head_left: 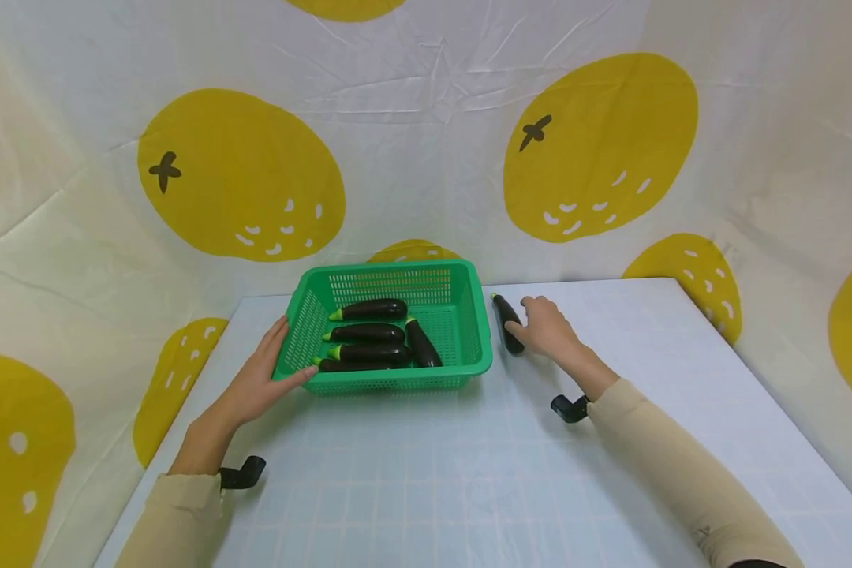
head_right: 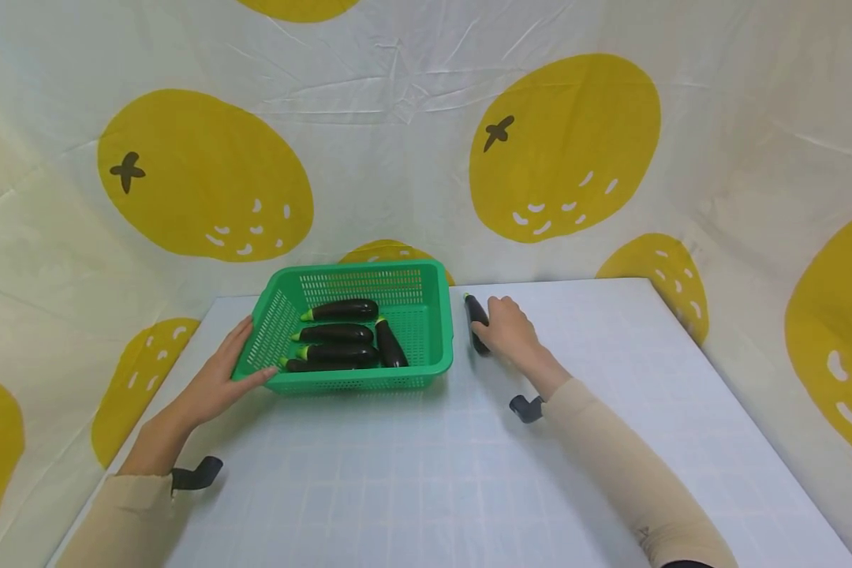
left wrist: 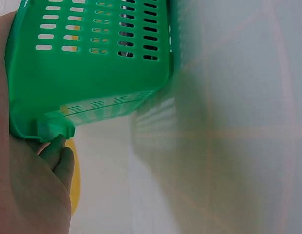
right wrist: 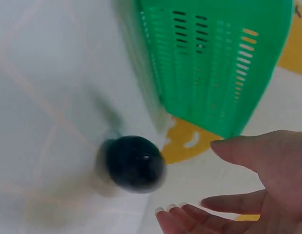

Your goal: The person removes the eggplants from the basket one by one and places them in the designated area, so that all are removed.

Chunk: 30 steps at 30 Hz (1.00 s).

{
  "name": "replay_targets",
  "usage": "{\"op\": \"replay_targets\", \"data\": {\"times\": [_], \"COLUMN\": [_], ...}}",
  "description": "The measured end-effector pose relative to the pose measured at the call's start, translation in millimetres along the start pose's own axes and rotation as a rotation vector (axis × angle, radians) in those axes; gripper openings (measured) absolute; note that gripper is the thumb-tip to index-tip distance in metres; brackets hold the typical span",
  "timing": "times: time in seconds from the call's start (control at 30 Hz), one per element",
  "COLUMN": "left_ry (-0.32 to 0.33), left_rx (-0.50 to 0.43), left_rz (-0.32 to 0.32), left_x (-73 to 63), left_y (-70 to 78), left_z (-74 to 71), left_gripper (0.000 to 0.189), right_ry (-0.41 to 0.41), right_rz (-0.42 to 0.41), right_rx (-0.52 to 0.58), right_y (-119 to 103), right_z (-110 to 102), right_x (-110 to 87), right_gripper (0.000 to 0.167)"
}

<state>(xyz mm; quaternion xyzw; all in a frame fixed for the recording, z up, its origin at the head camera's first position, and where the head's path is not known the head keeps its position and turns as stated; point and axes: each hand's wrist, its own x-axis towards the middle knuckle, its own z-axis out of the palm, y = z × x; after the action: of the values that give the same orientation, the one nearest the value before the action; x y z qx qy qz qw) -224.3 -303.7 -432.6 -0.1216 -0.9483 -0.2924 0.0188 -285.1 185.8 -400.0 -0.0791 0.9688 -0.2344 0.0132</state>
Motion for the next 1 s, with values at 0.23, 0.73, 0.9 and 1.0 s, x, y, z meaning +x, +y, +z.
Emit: {"op": "replay_targets", "data": {"times": [0.23,0.73,0.9,1.0], "left_ry": [-0.002,-0.008,-0.005,-0.001], "left_rx": [0.000,-0.008,-0.005,-0.008], "left_rz": [0.000,-0.011,-0.012,-0.011], "left_x": [-0.2,-1.1,-0.9,-1.5], "left_y": [1.1,1.6,0.7,0.0], "left_z": [-1.6,-0.9,-1.1,-0.5], "left_gripper": [0.103,0.104,0.104,0.104], "right_ry": [0.038,0.101,0.079,0.046], "right_rz": [-0.076,-0.415,-0.508,-0.536], "right_rx": [0.005,0.073,0.080,0.072], "right_y": [-9.7,-28.5,-37.5,-44.2], "right_z": [-16.6,-26.4,-25.2,-22.3], "right_x": [-6.9,-17.6,-17.7,-17.7], "right_gripper": [0.058,0.054,0.054,0.055]}}
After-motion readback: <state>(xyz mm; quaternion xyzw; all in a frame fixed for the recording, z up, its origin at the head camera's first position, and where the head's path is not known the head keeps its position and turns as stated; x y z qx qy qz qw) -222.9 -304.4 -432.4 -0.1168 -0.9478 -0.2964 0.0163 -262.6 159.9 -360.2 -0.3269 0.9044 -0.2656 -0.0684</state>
